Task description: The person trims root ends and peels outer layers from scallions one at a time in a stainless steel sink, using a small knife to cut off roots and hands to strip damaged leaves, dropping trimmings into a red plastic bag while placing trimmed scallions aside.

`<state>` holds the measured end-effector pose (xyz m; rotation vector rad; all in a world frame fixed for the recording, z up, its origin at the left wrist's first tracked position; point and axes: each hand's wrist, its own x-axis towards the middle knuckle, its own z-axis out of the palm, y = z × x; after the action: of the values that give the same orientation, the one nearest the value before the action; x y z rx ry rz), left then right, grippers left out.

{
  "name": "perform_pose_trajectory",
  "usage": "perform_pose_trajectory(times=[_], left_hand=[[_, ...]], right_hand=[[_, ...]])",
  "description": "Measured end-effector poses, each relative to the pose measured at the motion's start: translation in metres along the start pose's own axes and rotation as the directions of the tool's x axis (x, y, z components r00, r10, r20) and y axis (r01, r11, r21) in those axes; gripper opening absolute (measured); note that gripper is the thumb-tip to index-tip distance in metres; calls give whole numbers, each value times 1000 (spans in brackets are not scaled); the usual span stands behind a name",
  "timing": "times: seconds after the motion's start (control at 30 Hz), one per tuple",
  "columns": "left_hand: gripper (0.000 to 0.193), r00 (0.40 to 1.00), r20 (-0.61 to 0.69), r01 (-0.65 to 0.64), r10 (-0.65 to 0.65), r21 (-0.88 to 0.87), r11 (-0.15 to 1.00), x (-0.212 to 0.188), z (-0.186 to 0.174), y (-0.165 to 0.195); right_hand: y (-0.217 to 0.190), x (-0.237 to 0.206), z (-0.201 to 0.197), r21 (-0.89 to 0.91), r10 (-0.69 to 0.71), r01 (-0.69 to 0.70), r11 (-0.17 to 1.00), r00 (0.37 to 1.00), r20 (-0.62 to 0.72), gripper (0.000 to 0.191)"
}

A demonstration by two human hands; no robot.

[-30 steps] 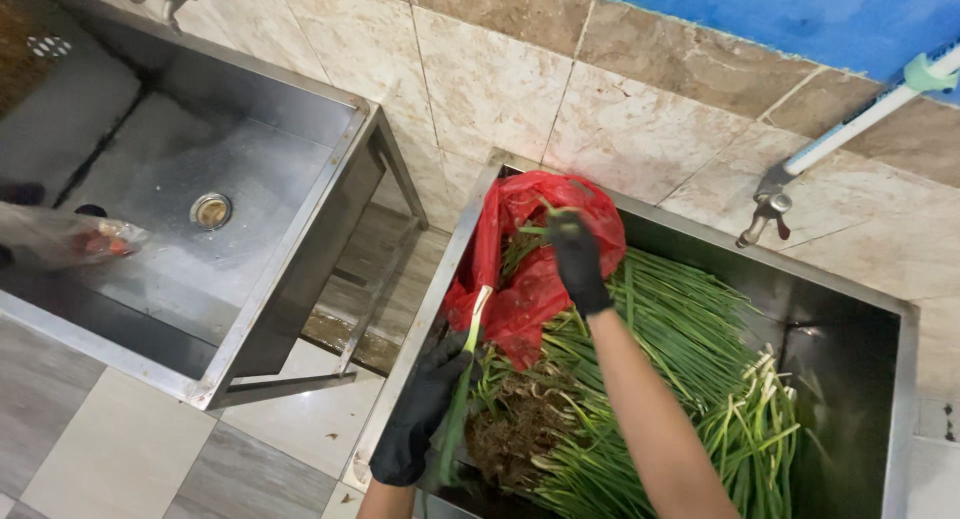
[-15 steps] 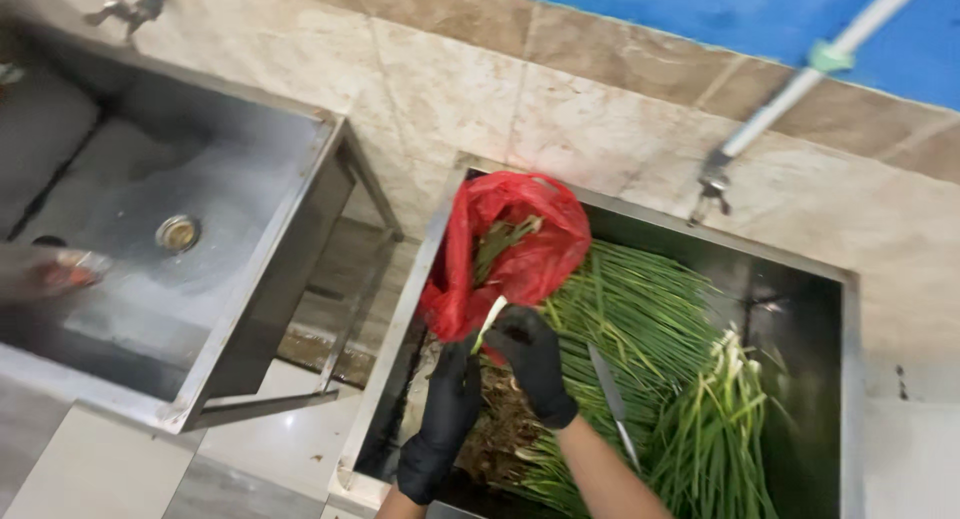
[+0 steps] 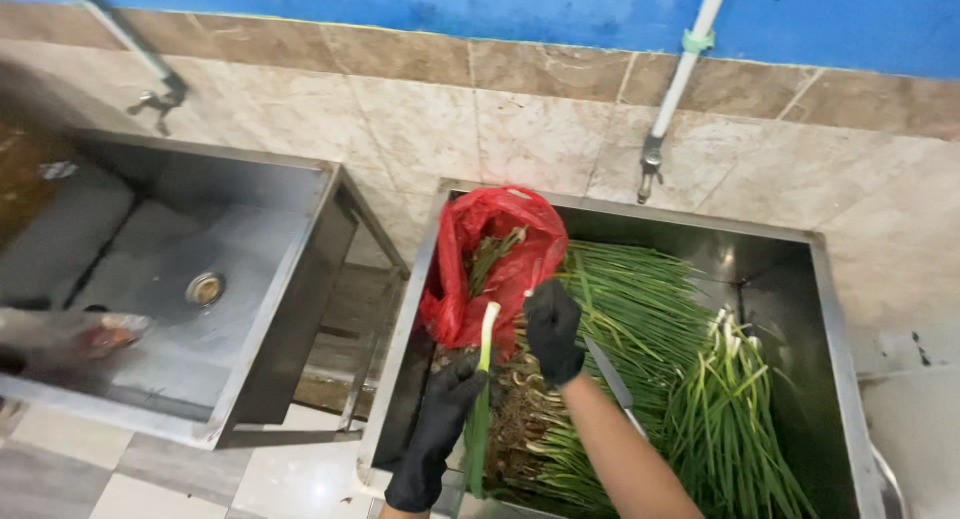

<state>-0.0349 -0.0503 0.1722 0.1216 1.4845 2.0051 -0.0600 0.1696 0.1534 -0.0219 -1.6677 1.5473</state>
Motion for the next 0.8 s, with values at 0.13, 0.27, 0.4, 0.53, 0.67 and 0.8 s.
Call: perform_pose_trajectory(times=[0.13,0.27,0.4,0.53,0.67,0.8], left_hand=[[28,992,-86,-104,91,-172,980,-6,-10,34],[38,960,-199,-271,196,-483,833,16,-3,66],[46,926,-194,-377,325,-398,836,50,10,72],[45,924,-170,-382,342,-400,833,84,27,63],[44,921,-148,-387,361,-229,893,105,44,72],[43,961,-106,-277,256,-345,897,115,73,81]], right_hand=[[13,66,18,-370,40,23,929,986,163,59],[-21,52,6,23,483,-605,796,657,578,63],[-64,11,-23,64,393,-947,315,191,899,87],[-94,9,-61,103,412,-981,163,163,897,85],[-119,17,-112,161,407,-982,101,189,894,78],[-127,7,-165,125,534,-970,209,220,817,75]])
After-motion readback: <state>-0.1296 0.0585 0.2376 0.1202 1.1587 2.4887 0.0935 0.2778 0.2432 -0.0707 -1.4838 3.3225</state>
